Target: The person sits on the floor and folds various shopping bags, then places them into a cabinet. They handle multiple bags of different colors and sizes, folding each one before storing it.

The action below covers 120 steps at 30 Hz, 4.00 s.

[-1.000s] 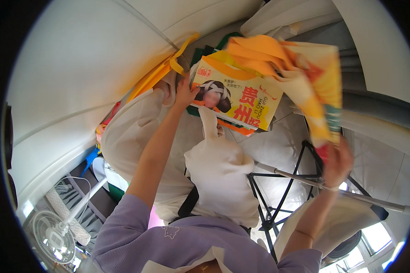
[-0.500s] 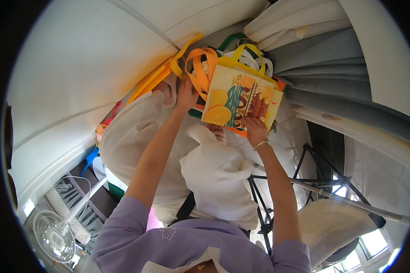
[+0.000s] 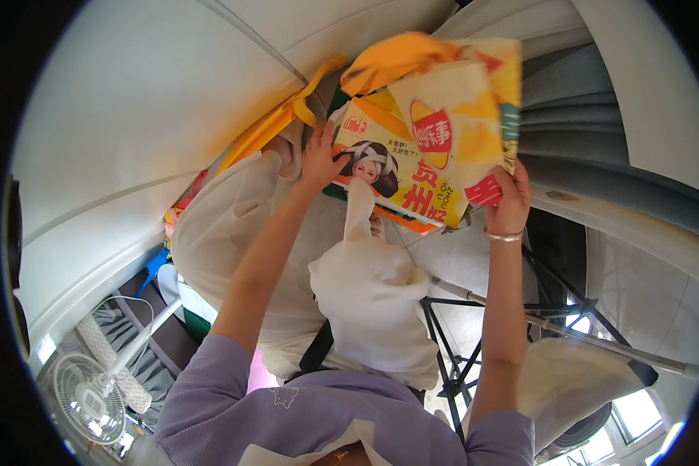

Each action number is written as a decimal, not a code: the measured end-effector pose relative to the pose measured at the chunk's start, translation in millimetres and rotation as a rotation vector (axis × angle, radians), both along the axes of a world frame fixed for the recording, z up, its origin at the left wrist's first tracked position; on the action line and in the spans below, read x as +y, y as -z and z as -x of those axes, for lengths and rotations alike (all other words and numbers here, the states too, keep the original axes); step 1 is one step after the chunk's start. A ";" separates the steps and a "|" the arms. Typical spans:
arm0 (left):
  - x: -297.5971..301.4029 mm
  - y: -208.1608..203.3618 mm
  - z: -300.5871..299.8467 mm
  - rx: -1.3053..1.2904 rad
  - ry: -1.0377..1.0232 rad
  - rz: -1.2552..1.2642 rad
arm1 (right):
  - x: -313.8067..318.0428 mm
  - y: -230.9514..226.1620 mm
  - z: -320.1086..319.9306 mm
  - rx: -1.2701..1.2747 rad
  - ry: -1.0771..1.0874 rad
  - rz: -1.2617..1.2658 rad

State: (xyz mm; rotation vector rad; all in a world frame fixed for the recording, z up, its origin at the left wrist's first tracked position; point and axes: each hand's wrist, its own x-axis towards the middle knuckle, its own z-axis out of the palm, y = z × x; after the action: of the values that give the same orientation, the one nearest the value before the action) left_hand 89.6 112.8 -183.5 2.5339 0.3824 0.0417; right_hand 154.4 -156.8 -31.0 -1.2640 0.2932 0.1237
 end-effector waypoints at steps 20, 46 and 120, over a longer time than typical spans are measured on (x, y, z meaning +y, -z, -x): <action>-3.5 28.4 9.8 0.267 -0.074 -0.010 | -23.6 182.0 54.9 0.398 -0.262 0.580; 16.8 -68.4 17.6 -0.022 0.015 0.159 | -17.3 151.2 57.4 0.424 -0.778 1.461; 59.8 -332.6 -202.2 -0.758 0.064 0.714 | -24.5 -29.3 58.2 0.163 -0.493 -1.432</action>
State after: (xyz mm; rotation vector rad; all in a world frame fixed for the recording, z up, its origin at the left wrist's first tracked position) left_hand 291.8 172.6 149.2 1.6602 -0.0070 0.6874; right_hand 96.2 -181.3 -1.7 0.1306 -0.0225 0.7183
